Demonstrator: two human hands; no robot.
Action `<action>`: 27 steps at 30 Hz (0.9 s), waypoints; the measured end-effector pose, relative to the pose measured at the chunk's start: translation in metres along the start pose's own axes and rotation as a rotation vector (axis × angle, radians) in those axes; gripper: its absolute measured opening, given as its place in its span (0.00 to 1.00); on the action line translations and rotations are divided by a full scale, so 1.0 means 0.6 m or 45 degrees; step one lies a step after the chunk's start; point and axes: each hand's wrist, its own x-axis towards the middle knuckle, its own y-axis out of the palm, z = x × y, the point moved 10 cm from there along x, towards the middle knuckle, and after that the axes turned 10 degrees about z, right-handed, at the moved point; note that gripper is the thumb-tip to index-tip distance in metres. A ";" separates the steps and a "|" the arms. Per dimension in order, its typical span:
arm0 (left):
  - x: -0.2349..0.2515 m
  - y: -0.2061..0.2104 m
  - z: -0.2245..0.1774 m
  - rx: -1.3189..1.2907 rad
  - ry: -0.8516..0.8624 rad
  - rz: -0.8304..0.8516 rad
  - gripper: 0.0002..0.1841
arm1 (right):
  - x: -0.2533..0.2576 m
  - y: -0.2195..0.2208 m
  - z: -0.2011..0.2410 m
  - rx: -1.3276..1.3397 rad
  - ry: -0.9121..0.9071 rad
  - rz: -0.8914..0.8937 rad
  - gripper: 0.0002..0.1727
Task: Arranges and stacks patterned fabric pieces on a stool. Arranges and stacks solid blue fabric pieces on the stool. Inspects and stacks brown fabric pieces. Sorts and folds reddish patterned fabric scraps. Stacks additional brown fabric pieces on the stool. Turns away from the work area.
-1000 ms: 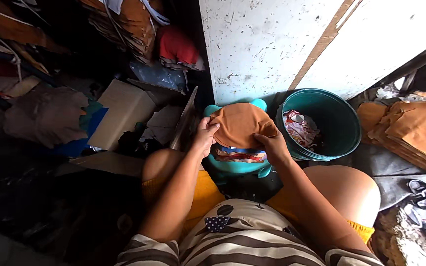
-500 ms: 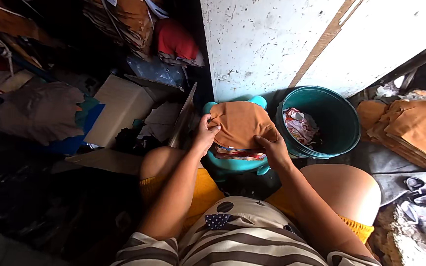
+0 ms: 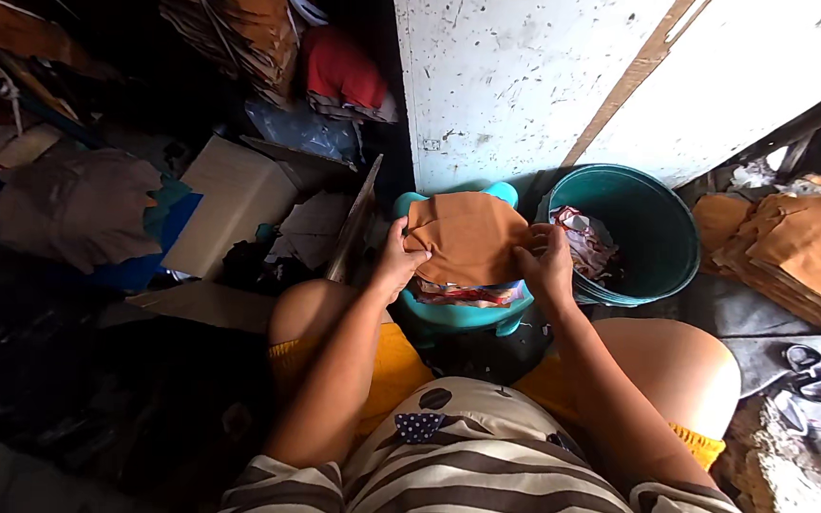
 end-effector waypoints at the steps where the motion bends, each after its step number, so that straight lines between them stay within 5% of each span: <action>1: 0.000 0.002 -0.003 -0.036 -0.005 0.016 0.49 | -0.007 -0.001 0.021 -0.162 -0.127 -0.037 0.28; 8: -0.002 0.009 -0.018 -0.065 0.046 0.091 0.54 | -0.077 0.139 0.127 -0.555 -0.781 0.268 0.18; 27: -0.009 -0.002 -0.022 -0.100 0.058 0.071 0.49 | -0.041 0.144 0.113 -0.230 -0.619 0.468 0.08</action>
